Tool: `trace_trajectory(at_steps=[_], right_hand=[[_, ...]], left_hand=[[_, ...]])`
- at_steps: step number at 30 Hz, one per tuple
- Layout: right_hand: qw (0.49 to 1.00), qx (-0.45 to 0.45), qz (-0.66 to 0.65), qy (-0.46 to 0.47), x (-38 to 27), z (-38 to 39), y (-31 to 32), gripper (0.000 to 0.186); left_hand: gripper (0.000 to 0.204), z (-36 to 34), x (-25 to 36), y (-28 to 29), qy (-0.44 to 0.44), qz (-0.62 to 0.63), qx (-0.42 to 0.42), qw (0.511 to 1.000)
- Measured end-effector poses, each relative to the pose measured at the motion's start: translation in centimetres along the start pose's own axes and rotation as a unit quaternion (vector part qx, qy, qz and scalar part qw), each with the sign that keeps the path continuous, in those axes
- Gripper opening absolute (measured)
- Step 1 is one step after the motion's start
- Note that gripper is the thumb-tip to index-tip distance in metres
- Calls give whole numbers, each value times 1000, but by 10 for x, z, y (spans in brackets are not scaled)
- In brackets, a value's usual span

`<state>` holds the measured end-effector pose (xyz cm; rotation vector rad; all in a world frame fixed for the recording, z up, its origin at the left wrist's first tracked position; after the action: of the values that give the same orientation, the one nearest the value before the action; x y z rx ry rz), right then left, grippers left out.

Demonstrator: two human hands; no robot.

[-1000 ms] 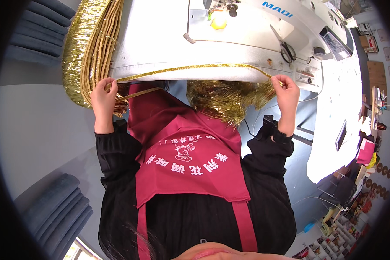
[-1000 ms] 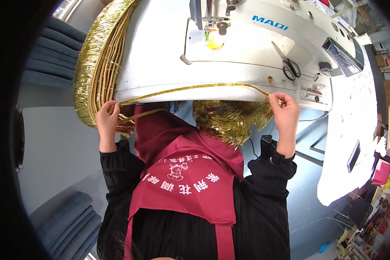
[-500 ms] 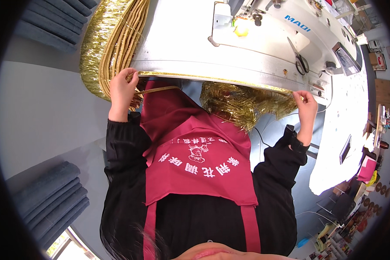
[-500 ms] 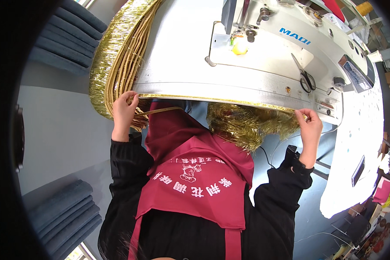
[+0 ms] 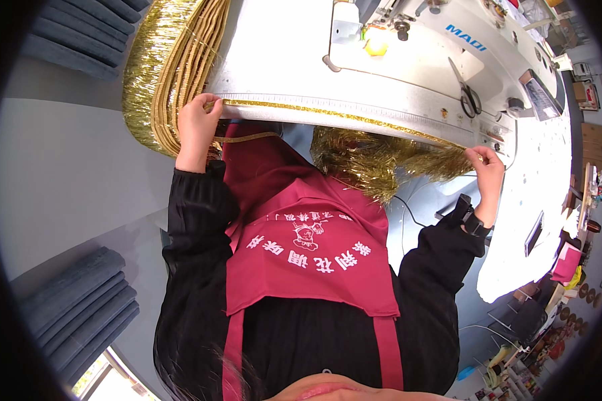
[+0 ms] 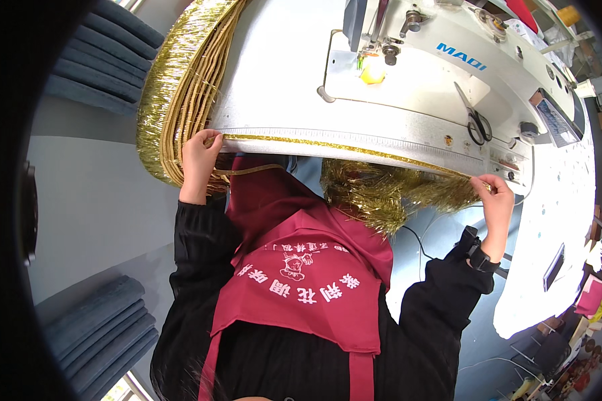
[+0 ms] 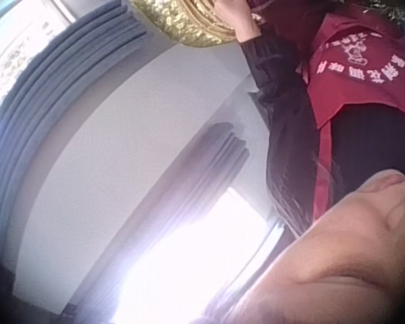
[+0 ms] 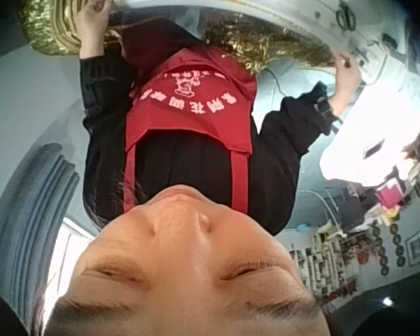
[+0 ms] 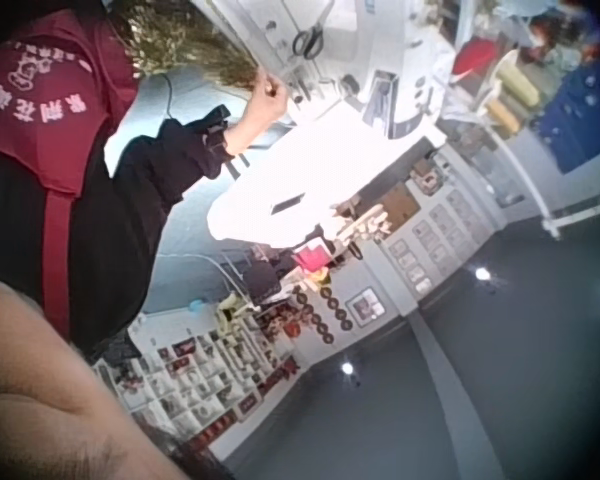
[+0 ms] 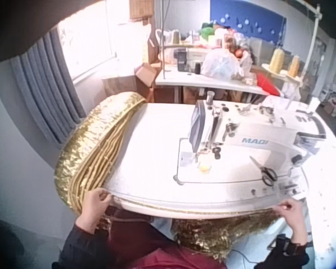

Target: The person aligns a gold tinsel trim along the edge of a white fabric piece on a sewing machine, then cuts the trim with scissors and folds the end. The person continues to position and adjust the trim along the fabric edge.

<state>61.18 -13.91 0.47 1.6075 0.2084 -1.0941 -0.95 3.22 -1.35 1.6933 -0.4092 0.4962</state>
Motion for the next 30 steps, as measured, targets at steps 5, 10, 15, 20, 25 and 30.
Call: trace_trajectory(at_steps=[5,10,15,20,25,30], right_hand=[[1000,-28,13,0,10,-11,14,17],[997,-65,27,26,15,-16,11,33],[997,-68,28,-2,31,-20,0,46],[998,-62,-8,-6,36,-23,3,47],[999,-18,33,17,28,-26,-1,30],[999,15,21,41,19,-29,-15,22]], left_hand=[[23,-1,1,-3,-11,18,0,1000],[23,-6,2,-1,-23,2,-7,1000],[25,-7,-6,-3,-1,0,-19,1000],[26,-10,-13,-6,4,20,-26,999],[26,-9,-10,-4,-1,18,-22,1000],[26,-8,-3,-2,2,-13,-25,1000]])
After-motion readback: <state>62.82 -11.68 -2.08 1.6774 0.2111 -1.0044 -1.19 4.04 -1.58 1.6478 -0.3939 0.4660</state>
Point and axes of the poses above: each hand's wrist, its own z-axis away from the middle knuckle, its own y-axis out of the back of the hand, x = y × z, the point moved 5 cm from there along -z, towards the middle knuckle, and after that the axes turned 2 degrees about -y, right-handed, at the moved point
